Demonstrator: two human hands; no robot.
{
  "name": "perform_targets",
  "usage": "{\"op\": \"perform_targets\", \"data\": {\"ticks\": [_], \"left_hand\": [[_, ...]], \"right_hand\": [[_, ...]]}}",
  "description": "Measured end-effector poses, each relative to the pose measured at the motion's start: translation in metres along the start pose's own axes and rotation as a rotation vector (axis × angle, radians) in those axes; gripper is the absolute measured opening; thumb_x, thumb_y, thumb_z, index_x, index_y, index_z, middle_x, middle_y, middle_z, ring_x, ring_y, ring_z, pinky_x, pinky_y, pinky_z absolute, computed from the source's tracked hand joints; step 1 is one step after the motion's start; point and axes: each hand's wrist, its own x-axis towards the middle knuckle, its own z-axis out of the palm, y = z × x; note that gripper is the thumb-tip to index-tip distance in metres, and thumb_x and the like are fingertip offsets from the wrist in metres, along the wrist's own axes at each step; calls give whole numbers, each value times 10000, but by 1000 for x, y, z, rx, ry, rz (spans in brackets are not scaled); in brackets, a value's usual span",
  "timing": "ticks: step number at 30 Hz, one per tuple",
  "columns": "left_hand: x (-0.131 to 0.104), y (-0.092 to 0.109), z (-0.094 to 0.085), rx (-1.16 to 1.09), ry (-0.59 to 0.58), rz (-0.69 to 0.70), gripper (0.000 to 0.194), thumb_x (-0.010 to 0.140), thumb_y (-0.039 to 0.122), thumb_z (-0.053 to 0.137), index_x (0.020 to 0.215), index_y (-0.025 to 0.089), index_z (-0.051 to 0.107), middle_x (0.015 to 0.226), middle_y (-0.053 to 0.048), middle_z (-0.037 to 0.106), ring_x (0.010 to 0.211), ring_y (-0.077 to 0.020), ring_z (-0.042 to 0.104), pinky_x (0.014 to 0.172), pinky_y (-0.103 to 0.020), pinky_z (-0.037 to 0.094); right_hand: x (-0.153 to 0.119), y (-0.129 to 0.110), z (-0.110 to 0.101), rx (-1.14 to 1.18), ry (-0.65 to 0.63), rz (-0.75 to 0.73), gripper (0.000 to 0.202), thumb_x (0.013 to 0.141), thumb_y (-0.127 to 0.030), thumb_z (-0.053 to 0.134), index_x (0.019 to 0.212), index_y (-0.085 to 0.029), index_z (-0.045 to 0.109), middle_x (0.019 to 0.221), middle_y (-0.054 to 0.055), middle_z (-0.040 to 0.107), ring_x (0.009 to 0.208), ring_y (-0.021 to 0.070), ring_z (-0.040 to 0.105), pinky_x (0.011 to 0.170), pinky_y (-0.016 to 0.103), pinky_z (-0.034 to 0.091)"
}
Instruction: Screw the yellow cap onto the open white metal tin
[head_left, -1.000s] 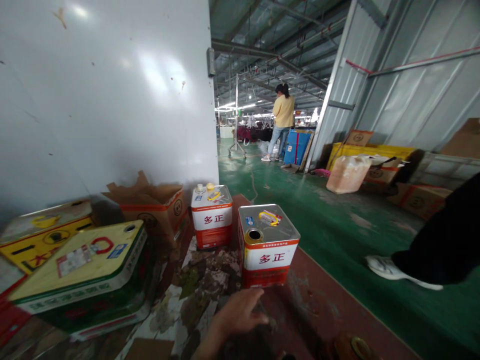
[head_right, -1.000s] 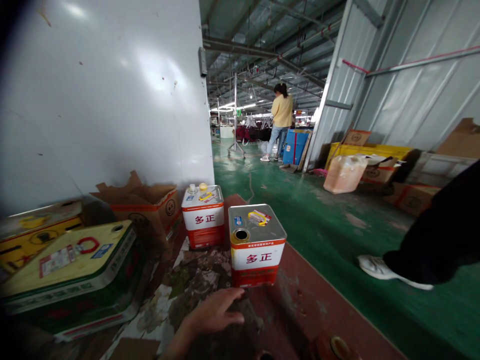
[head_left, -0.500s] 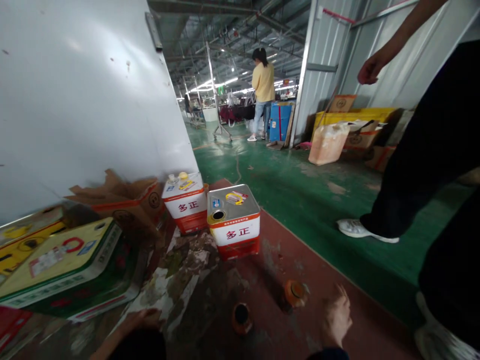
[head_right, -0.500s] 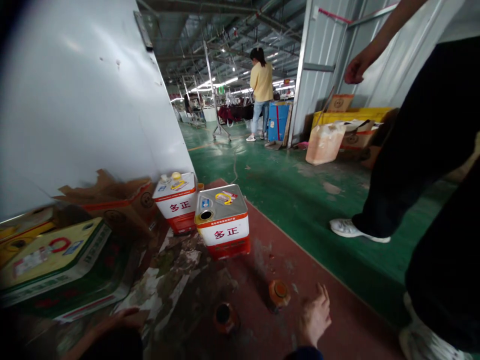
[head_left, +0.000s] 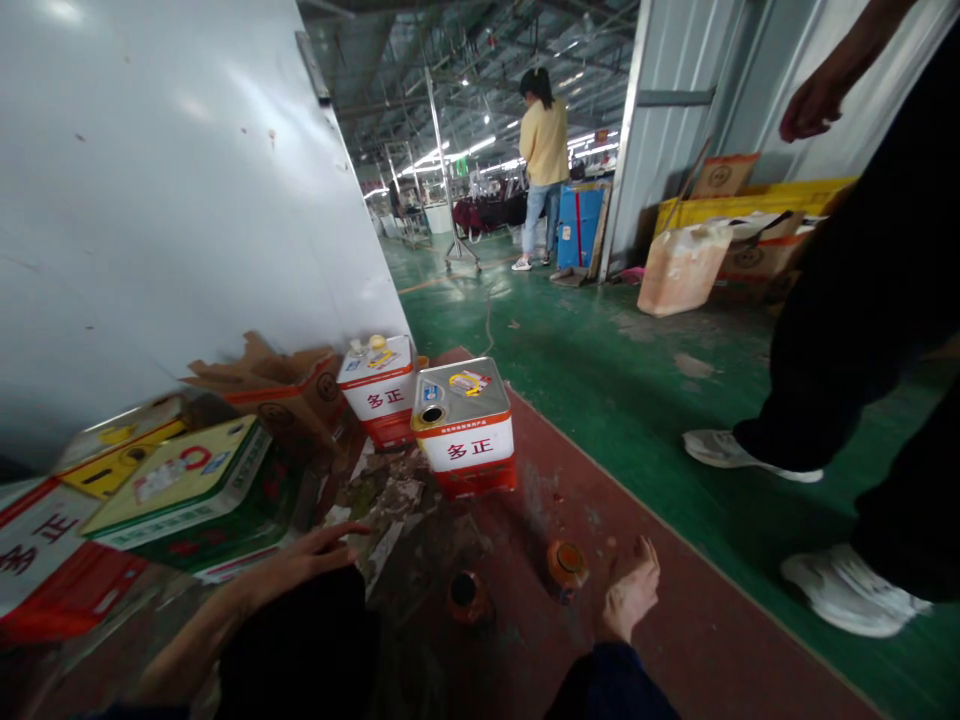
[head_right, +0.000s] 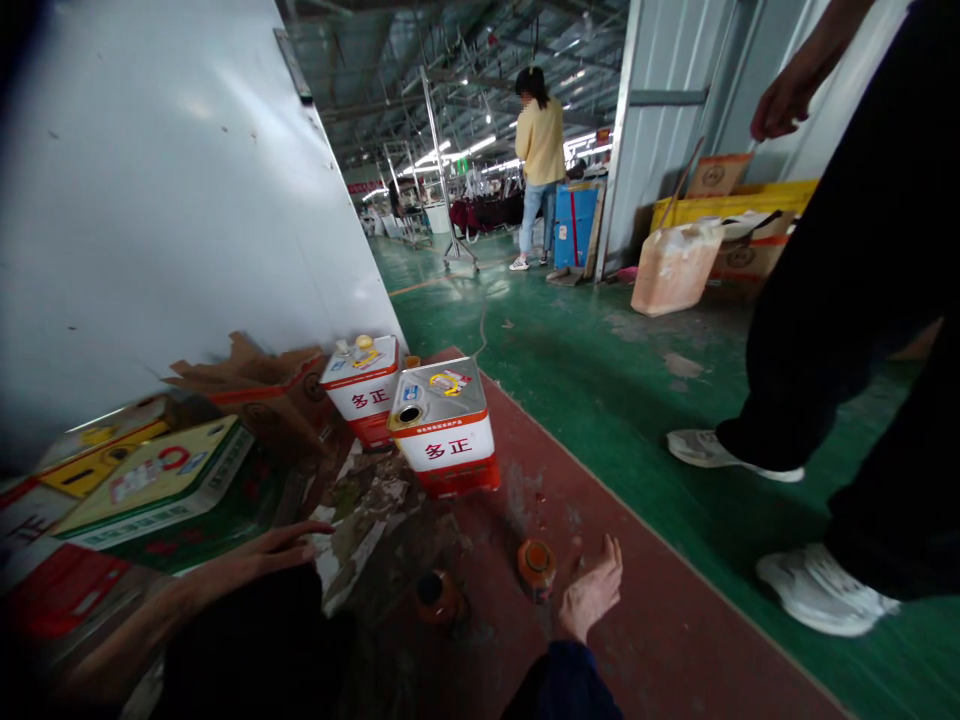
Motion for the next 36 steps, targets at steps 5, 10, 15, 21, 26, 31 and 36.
{"op": "perform_targets", "data": {"ticks": [5, 10, 15, 21, 26, 31, 36], "left_hand": [[9, 31, 0, 353, -123, 95, 595, 850, 493, 441, 1338, 176, 562, 1102, -110, 714, 1044, -296, 648, 960, -399, 473], [44, 34, 17, 619, -48, 165, 385, 876, 272, 394, 1145, 190, 657, 1112, -138, 719, 1100, -332, 644, 978, -489, 465], [105, -10, 4, 660, -93, 220, 390, 881, 218, 391, 1127, 101, 671, 1181, -205, 682, 1171, -373, 606, 1045, -552, 424], [188, -61, -11, 508, -66, 314, 315, 838, 248, 492, 1007, 96, 709, 1091, -242, 698, 1109, -411, 630, 985, -575, 462], [253, -102, -15, 450, -63, 316, 234, 802, 213, 549, 983, 193, 696, 1122, -158, 700, 1125, -330, 626, 1007, -454, 475], [308, -129, -21, 433, -43, 238, 351, 827, 164, 494, 1140, 263, 620, 1175, -142, 677, 1120, -313, 635, 989, -443, 497], [340, -132, -59, 234, 215, 258, 304, 943, 305, 324, 1023, 264, 614, 1103, -153, 659, 1075, -272, 630, 980, -388, 496]], "right_hand": [[5, -8, 1, -99, 69, -69, 814, 896, -651, 284, 1403, -36, 453, 1460, 236, 457, 1334, 440, 439, 1068, 622, 370], [8, -7, 14, -266, 117, -273, 847, 891, -667, 265, 1387, -9, 461, 1438, 242, 483, 1267, 445, 500, 1025, 587, 420], [5, -31, 56, -344, 53, -403, 780, 891, -627, 284, 1387, -47, 446, 1432, 229, 492, 1265, 419, 508, 999, 568, 433], [13, -178, 174, -208, -205, -587, 719, 905, -576, 266, 1306, -43, 534, 1331, 227, 581, 1269, 354, 514, 1062, 524, 401], [29, -276, 270, -244, -320, -612, 706, 943, -501, 199, 1445, -58, 423, 1401, 169, 546, 1285, 315, 515, 1087, 496, 398], [32, -293, 303, -451, -260, -510, 762, 947, -503, 99, 1493, -39, 356, 1472, 169, 474, 1367, 313, 449, 1160, 475, 327], [33, -295, 308, -517, -250, -445, 763, 944, -532, 74, 1468, -83, 399, 1452, 144, 506, 1356, 302, 466, 1154, 475, 347]]}}
